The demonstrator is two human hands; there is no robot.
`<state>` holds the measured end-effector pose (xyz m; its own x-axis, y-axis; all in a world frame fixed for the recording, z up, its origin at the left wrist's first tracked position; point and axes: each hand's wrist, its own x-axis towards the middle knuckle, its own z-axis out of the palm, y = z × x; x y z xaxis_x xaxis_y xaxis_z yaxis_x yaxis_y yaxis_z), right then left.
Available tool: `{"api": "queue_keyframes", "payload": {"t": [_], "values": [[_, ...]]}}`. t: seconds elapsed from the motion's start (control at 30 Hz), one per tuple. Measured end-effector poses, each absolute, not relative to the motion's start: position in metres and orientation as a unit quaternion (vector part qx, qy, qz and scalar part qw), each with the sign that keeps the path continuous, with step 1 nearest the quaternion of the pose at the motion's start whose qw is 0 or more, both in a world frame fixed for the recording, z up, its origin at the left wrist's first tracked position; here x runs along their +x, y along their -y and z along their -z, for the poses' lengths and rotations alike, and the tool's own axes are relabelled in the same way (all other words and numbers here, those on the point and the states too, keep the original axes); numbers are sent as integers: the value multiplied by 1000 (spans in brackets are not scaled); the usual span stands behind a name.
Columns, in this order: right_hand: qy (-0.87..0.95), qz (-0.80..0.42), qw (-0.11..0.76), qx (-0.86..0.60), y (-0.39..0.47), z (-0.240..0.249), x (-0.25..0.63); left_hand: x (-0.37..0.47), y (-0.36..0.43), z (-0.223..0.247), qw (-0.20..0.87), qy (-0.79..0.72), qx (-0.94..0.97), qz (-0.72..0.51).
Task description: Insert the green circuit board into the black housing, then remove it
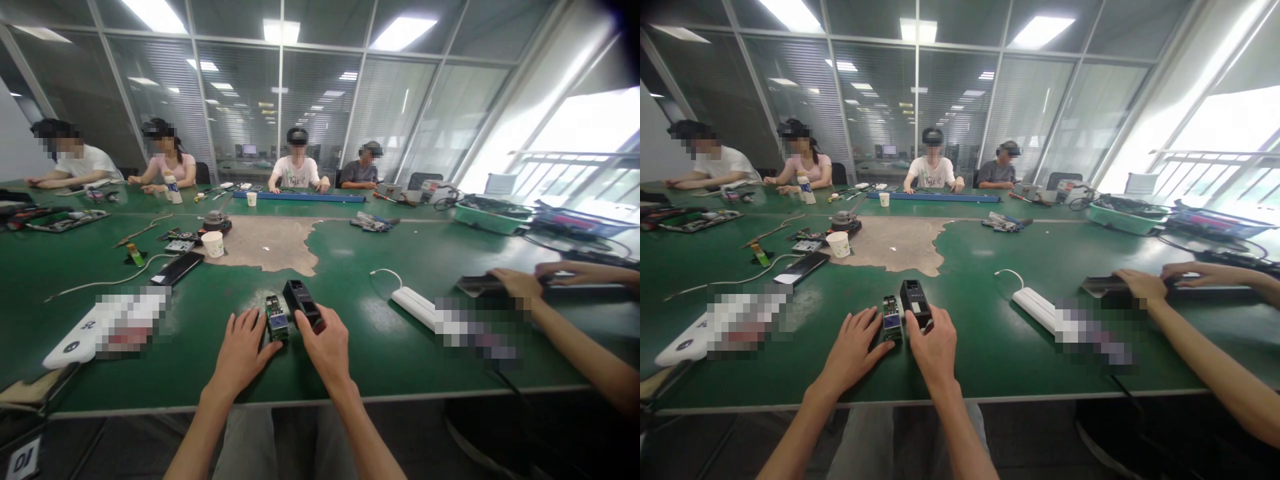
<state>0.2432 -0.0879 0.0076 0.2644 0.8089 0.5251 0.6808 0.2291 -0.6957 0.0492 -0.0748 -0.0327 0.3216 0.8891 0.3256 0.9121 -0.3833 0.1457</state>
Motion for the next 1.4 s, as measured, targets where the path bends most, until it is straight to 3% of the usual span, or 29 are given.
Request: {"api": "queue_keyframes", "payload": {"t": [0.6,1.4], "values": [[627,-38,452,-633,87,-18,190,45,77,35,35,552,-810,197],[640,-19,338,-690,102,-9,183,47,78,31,-11,554,-803,220]]}}
